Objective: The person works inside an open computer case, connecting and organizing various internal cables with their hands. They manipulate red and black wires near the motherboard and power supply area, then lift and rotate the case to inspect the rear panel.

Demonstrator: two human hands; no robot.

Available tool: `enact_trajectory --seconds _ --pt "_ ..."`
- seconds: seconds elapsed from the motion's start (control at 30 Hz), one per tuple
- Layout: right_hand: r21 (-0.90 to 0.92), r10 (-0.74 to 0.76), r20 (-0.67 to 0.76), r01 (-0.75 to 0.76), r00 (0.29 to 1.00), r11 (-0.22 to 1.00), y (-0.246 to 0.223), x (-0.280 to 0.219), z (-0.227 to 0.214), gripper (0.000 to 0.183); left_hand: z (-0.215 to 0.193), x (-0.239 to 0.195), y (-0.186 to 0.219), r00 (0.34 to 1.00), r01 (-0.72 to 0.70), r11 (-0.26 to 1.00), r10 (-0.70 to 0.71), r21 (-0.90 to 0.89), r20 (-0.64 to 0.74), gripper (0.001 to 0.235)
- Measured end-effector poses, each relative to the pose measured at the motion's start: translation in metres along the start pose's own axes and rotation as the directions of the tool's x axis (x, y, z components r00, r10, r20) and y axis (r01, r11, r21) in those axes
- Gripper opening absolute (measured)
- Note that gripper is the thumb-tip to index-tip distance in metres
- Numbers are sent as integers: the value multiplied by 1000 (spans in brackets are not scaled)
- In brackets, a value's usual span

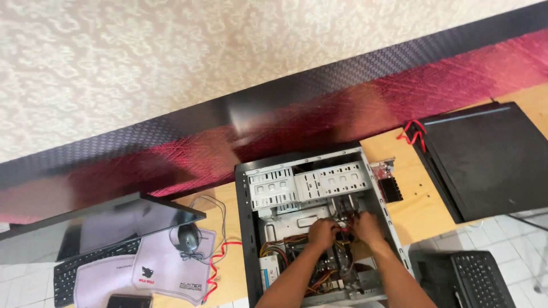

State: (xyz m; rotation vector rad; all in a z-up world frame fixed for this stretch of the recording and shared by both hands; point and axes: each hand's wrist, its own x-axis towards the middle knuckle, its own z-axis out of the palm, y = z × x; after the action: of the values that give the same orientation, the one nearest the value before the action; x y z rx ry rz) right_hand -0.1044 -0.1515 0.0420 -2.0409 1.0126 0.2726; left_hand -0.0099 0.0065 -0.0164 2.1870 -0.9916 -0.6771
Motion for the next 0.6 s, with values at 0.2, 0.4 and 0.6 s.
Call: enact_trajectory --seconds 0.2,0.4,0.6 --pt "-41 -55 -67 52 996 998 -3 -9 1 33 -4 -5 3 1000 -25 1000 25 -1 19 15" --pt "-130 -59 -22 56 998 990 4 -2 -1 38 -9 -5 8 999 -45 999 45 2 -4 14" --pt "-230 -21 -41 10 999 973 8 6 0 41 -12 0 9 999 -34 999 34 -17 24 15"
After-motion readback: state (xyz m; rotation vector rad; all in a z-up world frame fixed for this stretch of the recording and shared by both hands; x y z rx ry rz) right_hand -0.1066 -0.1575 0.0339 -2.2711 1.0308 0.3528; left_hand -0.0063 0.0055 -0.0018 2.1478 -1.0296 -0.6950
